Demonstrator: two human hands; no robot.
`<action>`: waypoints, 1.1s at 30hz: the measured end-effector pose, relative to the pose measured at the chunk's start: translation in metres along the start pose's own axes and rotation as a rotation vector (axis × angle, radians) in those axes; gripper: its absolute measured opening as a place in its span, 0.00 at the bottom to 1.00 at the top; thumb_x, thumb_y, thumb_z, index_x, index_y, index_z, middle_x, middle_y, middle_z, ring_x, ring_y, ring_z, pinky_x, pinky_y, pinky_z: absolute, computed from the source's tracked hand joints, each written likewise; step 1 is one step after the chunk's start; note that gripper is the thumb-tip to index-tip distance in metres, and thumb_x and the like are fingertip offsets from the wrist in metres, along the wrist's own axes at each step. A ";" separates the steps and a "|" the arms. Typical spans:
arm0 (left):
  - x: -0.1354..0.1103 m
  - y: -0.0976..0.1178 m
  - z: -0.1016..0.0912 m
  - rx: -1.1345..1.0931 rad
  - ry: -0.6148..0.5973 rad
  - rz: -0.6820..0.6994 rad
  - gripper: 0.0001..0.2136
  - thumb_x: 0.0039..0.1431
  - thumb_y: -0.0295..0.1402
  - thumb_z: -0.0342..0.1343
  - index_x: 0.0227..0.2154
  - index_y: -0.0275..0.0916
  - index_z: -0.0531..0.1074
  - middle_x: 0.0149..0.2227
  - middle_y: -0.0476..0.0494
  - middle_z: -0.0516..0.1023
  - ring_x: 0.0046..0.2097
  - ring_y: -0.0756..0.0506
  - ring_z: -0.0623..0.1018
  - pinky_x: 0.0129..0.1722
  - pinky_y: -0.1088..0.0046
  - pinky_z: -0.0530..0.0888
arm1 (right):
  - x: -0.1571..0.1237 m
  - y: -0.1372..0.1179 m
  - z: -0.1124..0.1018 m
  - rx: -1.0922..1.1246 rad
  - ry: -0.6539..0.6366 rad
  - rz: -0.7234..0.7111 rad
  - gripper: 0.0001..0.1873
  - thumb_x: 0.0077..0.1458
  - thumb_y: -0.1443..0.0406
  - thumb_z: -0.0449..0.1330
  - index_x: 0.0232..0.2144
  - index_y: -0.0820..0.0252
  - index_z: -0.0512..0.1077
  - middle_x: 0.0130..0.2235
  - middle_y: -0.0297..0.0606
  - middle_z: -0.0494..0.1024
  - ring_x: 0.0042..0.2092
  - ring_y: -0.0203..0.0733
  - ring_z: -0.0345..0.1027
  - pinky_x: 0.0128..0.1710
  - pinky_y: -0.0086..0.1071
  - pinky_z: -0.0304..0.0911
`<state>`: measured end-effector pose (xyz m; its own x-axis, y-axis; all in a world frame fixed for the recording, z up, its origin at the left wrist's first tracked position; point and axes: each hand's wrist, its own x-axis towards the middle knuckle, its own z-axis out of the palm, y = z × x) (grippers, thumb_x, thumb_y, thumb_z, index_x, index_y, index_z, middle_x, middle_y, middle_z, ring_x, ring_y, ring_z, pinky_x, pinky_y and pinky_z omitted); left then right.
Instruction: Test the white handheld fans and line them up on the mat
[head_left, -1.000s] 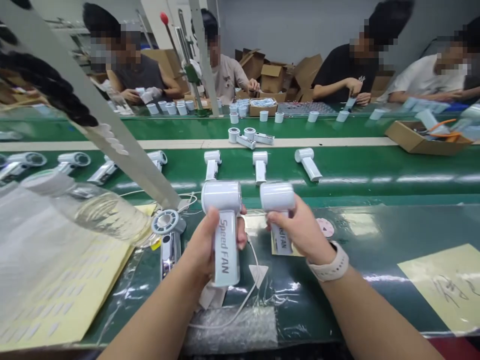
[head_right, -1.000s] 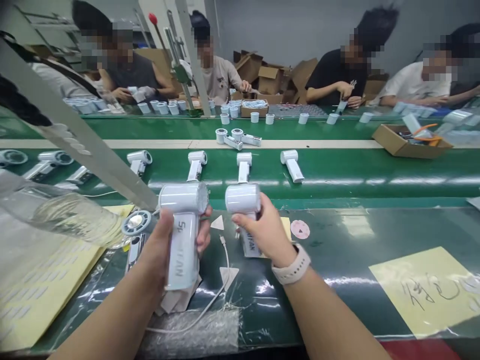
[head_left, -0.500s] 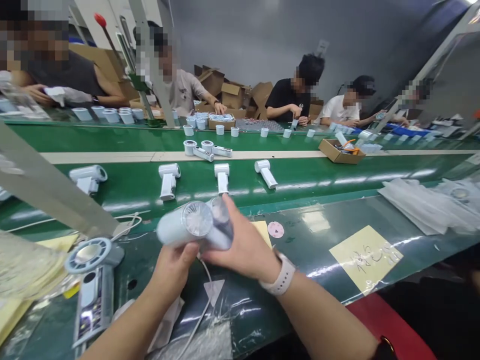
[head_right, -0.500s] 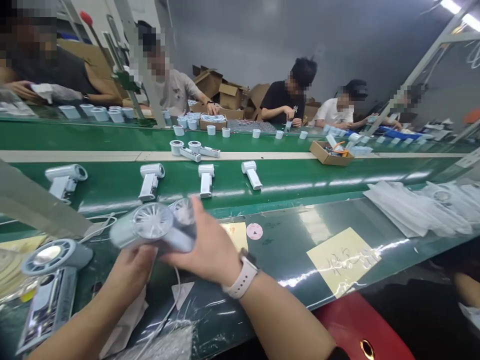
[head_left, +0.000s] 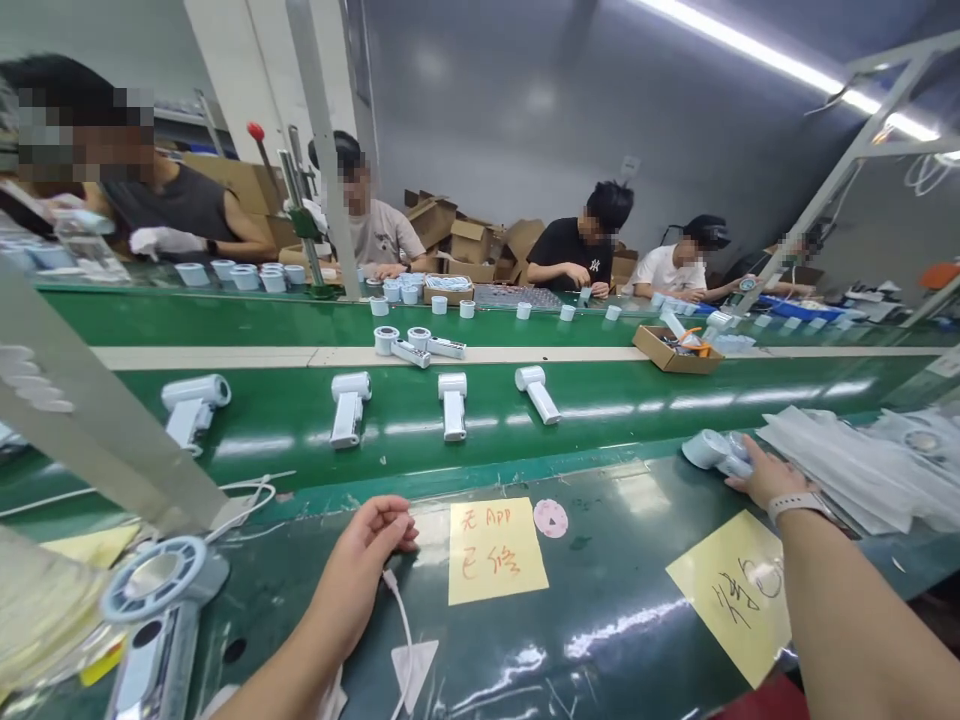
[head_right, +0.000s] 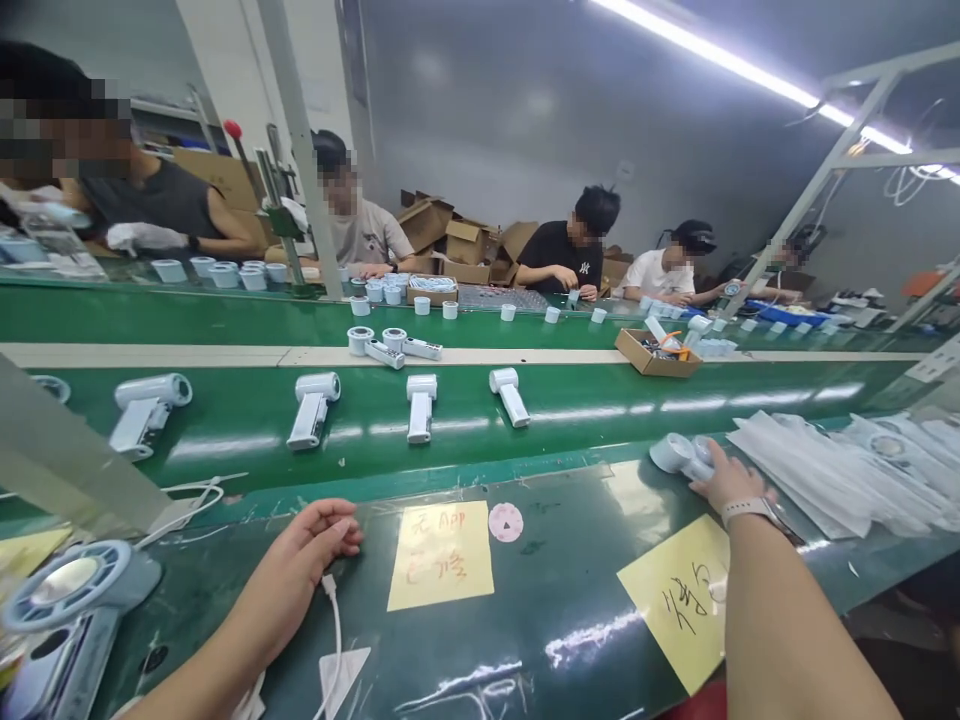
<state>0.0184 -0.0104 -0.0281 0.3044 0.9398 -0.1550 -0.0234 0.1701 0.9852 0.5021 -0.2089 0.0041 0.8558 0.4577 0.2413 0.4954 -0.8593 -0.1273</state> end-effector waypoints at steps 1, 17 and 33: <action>0.001 -0.002 -0.001 -0.005 0.005 0.002 0.13 0.47 0.42 0.65 0.33 0.41 0.72 0.28 0.49 0.75 0.32 0.46 0.75 0.37 0.68 0.73 | 0.000 0.002 0.005 0.011 0.030 0.056 0.27 0.52 0.59 0.61 0.55 0.52 0.72 0.52 0.65 0.76 0.55 0.78 0.68 0.47 0.67 0.60; 0.004 -0.006 -0.010 -0.055 -0.076 0.005 0.10 0.44 0.38 0.62 0.30 0.40 0.71 0.25 0.51 0.71 0.28 0.48 0.72 0.30 0.72 0.70 | -0.060 -0.297 0.078 0.183 -0.108 -0.310 0.17 0.65 0.60 0.59 0.54 0.58 0.71 0.57 0.44 0.72 0.52 0.48 0.71 0.51 0.48 0.69; -0.010 -0.003 -0.006 -0.383 -0.132 -0.140 0.12 0.60 0.41 0.58 0.37 0.37 0.73 0.36 0.39 0.80 0.36 0.44 0.80 0.43 0.64 0.75 | -0.168 -0.328 0.026 0.380 -0.279 -0.589 0.18 0.56 0.58 0.57 0.37 0.64 0.82 0.44 0.53 0.74 0.49 0.60 0.69 0.49 0.46 0.63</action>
<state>0.0098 -0.0183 -0.0305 0.4485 0.8581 -0.2502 -0.3178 0.4147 0.8527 0.1997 0.0016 -0.0197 0.4144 0.9013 0.1261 0.8570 -0.3398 -0.3874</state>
